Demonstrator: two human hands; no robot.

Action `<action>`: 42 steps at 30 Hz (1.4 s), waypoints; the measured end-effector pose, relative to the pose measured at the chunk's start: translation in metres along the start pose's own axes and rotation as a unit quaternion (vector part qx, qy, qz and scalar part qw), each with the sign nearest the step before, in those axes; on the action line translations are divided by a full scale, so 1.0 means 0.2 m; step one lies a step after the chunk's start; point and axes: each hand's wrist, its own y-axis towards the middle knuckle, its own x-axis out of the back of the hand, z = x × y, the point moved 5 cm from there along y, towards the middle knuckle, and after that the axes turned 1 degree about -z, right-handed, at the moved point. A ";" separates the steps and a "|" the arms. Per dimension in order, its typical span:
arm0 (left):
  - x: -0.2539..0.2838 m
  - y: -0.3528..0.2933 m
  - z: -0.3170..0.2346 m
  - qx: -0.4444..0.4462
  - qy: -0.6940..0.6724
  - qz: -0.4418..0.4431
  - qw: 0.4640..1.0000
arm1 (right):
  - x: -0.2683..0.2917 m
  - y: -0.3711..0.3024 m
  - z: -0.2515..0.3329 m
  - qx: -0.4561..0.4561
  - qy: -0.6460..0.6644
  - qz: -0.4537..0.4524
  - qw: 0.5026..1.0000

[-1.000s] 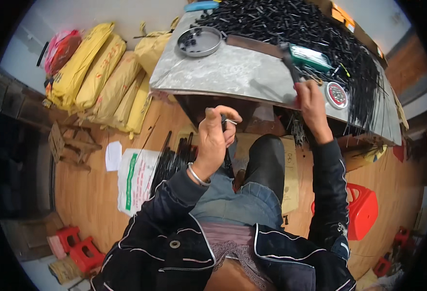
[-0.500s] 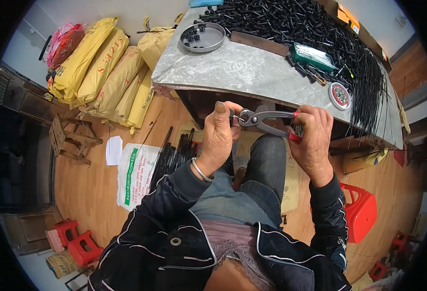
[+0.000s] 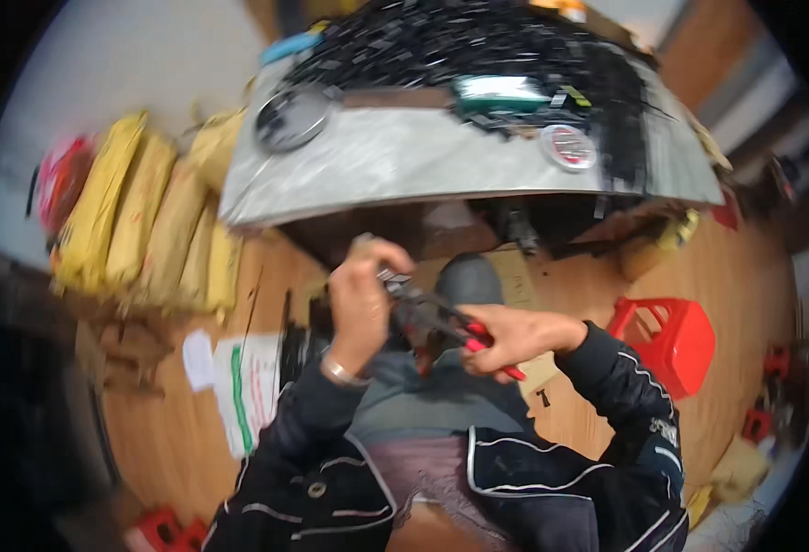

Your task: Assembling black plastic components by inserting long rods into a central connector hub at a workbench.

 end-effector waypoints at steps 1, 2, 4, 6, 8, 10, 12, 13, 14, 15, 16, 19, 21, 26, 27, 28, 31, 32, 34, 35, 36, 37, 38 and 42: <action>0.01 -0.03 0.01 0.051 -0.039 0.012 0.998 | 0.05 0.00 0.00 0.107 -0.166 -0.052 0.979; 0.04 -0.04 0.02 0.077 -0.047 0.005 0.996 | 0.07 -0.02 0.03 0.201 -0.264 -0.168 0.928; 0.07 -0.04 -0.03 0.145 -0.087 -0.022 0.985 | 0.08 -0.08 0.09 0.306 -0.341 -0.293 0.839; 0.09 -0.05 -0.05 0.142 -0.067 -0.070 0.985 | 0.05 -0.10 0.08 0.224 -0.153 -0.187 0.944; 0.09 -0.08 -0.01 0.096 -0.021 -0.081 0.992 | -0.11 -0.05 -0.05 0.128 0.200 -0.002 0.971; 0.06 -0.10 -0.03 0.087 -0.012 -0.084 0.993 | -0.14 -0.07 -0.10 0.073 0.204 0.064 0.974; 0.01 -0.09 -0.05 0.127 -0.046 -0.095 0.986 | -0.07 -0.10 -0.07 0.074 0.044 0.044 0.995; 0.00 -0.09 -0.05 0.127 -0.047 -0.090 0.987 | -0.03 -0.12 0.00 0.068 -0.091 -0.006 0.994; -0.01 -0.10 -0.06 0.132 -0.045 -0.093 0.986 | 0.03 -0.13 0.02 0.122 -0.342 -0.123 0.923; -0.02 -0.10 -0.06 0.137 -0.042 -0.096 0.985 | 0.06 -0.12 0.00 0.122 -0.342 -0.127 0.923; -0.02 -0.10 -0.06 0.134 -0.045 -0.095 0.985 | 0.10 -0.15 0.07 0.224 -0.348 -0.195 0.889; -0.01 -0.10 -0.03 0.130 -0.055 -0.084 0.986 | 0.01 -0.17 -0.02 0.098 0.105 -0.065 0.988; 0.03 -0.11 -0.01 0.062 0.090 -0.044 0.993 | -0.10 -0.12 -0.13 0.041 0.210 0.006 0.977; 0.06 -0.12 -0.03 -0.056 0.107 -0.052 0.991 | -0.01 -0.11 0.00 0.093 -0.308 -0.095 0.942; 0.03 -0.10 -0.04 -0.088 0.113 -0.049 0.988 | 0.02 -0.13 0.05 0.151 -0.360 -0.214 0.895; 0.04 -0.09 -0.04 -0.049 0.085 -0.044 0.994 | 0.04 -0.15 0.09 0.229 -0.391 -0.309 0.836; 0.00 -0.06 -0.03 0.004 0.039 -0.016 0.999 | -0.02 -0.12 -0.02 0.027 -0.124 -0.168 0.978; -0.01 -0.08 -0.03 0.039 0.016 -0.003 0.999 | -0.11 -0.11 -0.06 0.002 0.047 -0.095 0.994; 0.00 -0.09 -0.04 0.078 -0.003 -0.006 0.997 | -0.18 -0.09 -0.11 -0.036 0.211 -0.007 0.977; 0.00 -0.10 -0.03 0.099 -0.023 0.003 0.995 | -0.18 -0.07 -0.14 -0.031 0.261 0.006 0.965; 0.00 -0.11 -0.02 0.118 -0.046 0.015 0.992 | -0.18 -0.06 -0.17 -0.026 0.311 0.016 0.950; 0.01 -0.11 0.00 0.121 -0.043 0.012 0.992 | -0.13 -0.04 -0.17 -0.021 0.245 0.019 0.969; 0.01 -0.11 0.03 0.147 -0.049 0.001 0.988 | -0.10 -0.02 -0.15 -0.017 0.174 -0.031 0.984; 0.02 -0.10 0.04 0.165 -0.033 -0.005 0.986 | -0.08 -0.02 -0.07 -0.014 0.153 -0.059 0.986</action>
